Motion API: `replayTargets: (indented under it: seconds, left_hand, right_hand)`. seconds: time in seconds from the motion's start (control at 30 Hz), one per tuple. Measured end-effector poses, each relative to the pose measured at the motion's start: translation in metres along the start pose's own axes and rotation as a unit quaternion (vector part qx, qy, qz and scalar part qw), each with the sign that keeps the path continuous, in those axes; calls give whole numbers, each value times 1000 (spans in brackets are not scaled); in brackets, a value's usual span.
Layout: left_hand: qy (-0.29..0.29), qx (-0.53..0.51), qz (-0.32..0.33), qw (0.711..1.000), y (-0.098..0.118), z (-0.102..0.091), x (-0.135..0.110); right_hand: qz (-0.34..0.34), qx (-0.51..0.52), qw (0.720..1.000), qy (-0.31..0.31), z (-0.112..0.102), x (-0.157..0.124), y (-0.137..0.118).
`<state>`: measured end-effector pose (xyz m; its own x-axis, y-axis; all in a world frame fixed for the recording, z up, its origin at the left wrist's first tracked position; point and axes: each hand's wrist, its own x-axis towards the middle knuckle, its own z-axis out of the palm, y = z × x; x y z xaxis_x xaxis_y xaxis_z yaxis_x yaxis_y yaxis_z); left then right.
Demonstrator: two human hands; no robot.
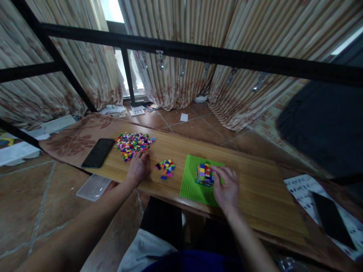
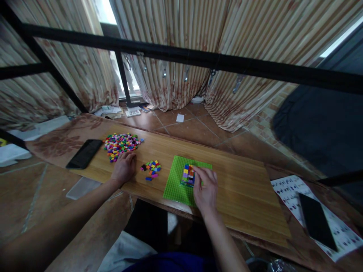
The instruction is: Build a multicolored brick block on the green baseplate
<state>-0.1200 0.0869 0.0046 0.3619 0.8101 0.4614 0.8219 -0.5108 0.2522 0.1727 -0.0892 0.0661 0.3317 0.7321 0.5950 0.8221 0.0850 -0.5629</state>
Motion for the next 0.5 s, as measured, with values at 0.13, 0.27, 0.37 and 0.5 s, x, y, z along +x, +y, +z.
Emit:
replayTargets:
  seconds: [0.13, 0.27, 0.37, 0.5]
  left_hand:
    - [2, 0, 4, 1000, 0, 0, -1]
    - [3, -15, -7, 1000, 0, 2, -1]
    - [2, -13, -12, 1000, 0, 2, -2]
    - [-7, 1, -11, 1000, 2, 1, -2]
  right_hand:
    - [13, 42, 997, 60, -8, -13, -31]
    - [-26, 118, 991, -52, 7, -40, -66]
    - [-19, 148, 981, -125, 28, -56, -79]
    - [28, 145, 978, -149, 53, -62, -73]
